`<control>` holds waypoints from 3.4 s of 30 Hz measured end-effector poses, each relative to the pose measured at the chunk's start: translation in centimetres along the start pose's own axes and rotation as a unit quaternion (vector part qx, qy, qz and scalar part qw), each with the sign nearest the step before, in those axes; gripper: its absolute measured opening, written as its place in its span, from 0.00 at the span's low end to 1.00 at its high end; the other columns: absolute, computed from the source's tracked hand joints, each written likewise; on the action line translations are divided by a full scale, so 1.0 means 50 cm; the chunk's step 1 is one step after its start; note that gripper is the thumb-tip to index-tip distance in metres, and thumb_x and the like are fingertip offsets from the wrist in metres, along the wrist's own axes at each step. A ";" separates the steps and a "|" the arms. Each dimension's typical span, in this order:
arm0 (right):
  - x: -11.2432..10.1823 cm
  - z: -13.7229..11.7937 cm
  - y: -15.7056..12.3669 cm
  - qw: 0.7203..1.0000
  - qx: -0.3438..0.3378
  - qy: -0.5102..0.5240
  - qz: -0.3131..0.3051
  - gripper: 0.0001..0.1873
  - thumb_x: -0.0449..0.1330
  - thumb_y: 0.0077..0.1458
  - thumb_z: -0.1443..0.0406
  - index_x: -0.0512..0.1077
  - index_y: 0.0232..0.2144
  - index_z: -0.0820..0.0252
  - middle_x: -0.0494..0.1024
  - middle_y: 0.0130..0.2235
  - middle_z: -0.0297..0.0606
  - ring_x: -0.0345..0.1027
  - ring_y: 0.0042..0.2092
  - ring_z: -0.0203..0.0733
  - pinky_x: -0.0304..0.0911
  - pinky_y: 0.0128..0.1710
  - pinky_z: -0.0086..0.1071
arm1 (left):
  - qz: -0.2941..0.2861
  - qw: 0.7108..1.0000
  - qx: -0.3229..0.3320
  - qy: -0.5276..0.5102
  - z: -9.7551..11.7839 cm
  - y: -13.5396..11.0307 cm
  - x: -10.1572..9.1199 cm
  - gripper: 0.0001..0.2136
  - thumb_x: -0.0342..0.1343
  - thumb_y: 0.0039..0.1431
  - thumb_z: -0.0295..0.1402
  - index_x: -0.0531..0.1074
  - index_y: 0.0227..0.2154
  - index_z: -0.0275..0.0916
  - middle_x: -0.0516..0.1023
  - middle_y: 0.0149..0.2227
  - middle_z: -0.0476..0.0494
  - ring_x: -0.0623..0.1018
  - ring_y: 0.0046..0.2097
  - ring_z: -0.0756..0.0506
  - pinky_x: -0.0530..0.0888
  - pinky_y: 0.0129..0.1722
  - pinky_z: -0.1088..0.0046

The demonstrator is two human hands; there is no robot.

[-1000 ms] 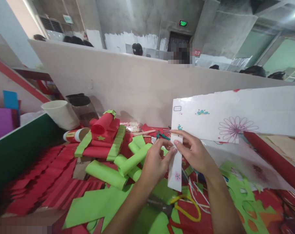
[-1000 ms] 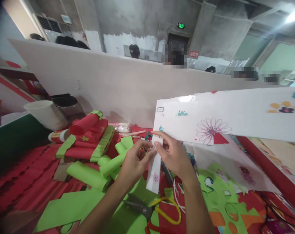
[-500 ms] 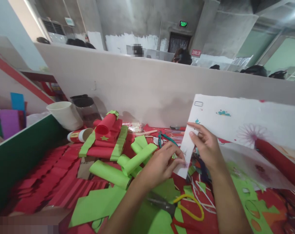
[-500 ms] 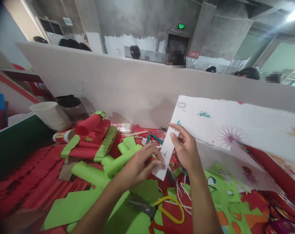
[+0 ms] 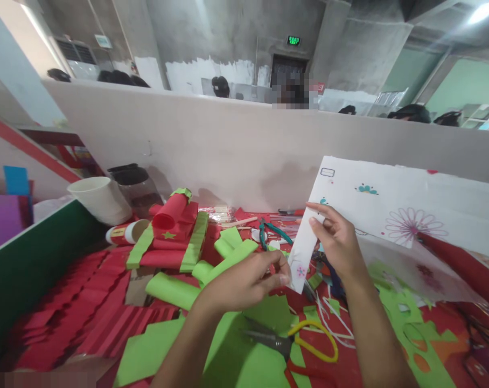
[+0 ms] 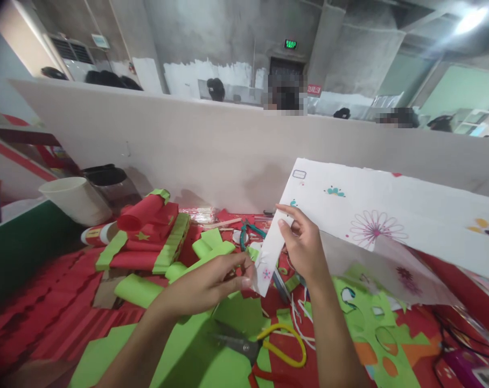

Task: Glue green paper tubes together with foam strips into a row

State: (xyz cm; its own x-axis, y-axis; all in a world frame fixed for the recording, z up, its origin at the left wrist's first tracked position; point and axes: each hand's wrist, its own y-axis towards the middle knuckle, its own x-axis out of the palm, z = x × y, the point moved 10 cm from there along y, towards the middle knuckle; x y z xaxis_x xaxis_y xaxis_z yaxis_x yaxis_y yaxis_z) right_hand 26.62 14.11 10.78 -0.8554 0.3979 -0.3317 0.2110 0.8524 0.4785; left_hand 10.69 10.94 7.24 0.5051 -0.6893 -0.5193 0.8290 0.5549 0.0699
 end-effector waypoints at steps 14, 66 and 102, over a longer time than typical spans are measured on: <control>0.003 0.017 0.000 0.998 0.038 0.005 -0.048 0.18 0.56 0.58 0.56 0.72 0.49 0.54 0.74 0.28 0.35 0.63 0.22 0.35 0.62 0.19 0.28 | 0.238 0.968 -0.020 0.083 -0.044 0.020 -0.051 0.09 0.47 0.65 0.37 0.66 0.42 0.41 0.74 0.37 0.46 0.71 0.33 0.48 0.66 0.34 0.72; 0.033 -0.028 -0.012 0.988 0.025 0.125 -0.090 0.36 0.61 0.53 0.61 0.53 0.62 0.49 0.76 0.37 0.38 0.71 0.31 0.41 0.69 0.27 0.33 | 0.111 0.993 -0.046 -0.015 -0.045 0.047 0.022 0.20 0.39 0.66 0.45 0.57 0.22 0.39 0.58 0.22 0.52 0.61 0.25 0.51 0.57 0.26 0.74; -0.066 -0.075 -0.038 0.931 -0.151 0.307 0.129 0.17 0.55 0.44 0.72 0.70 0.39 0.57 0.76 0.41 0.41 0.68 0.32 0.41 0.62 0.32 0.38 | 0.140 0.964 -0.072 -0.214 -0.111 0.044 0.018 0.18 0.42 0.65 0.47 0.68 0.33 0.38 0.69 0.23 0.50 0.63 0.22 0.52 0.63 0.23 0.77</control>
State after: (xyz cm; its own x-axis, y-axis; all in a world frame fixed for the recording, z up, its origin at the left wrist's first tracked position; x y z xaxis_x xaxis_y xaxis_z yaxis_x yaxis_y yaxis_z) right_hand 27.26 9.93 14.00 -0.9234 0.2277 0.3091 0.3835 0.5838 0.7156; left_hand 11.64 14.12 2.17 0.7826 -0.6151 -0.0955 0.6194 0.7848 0.0203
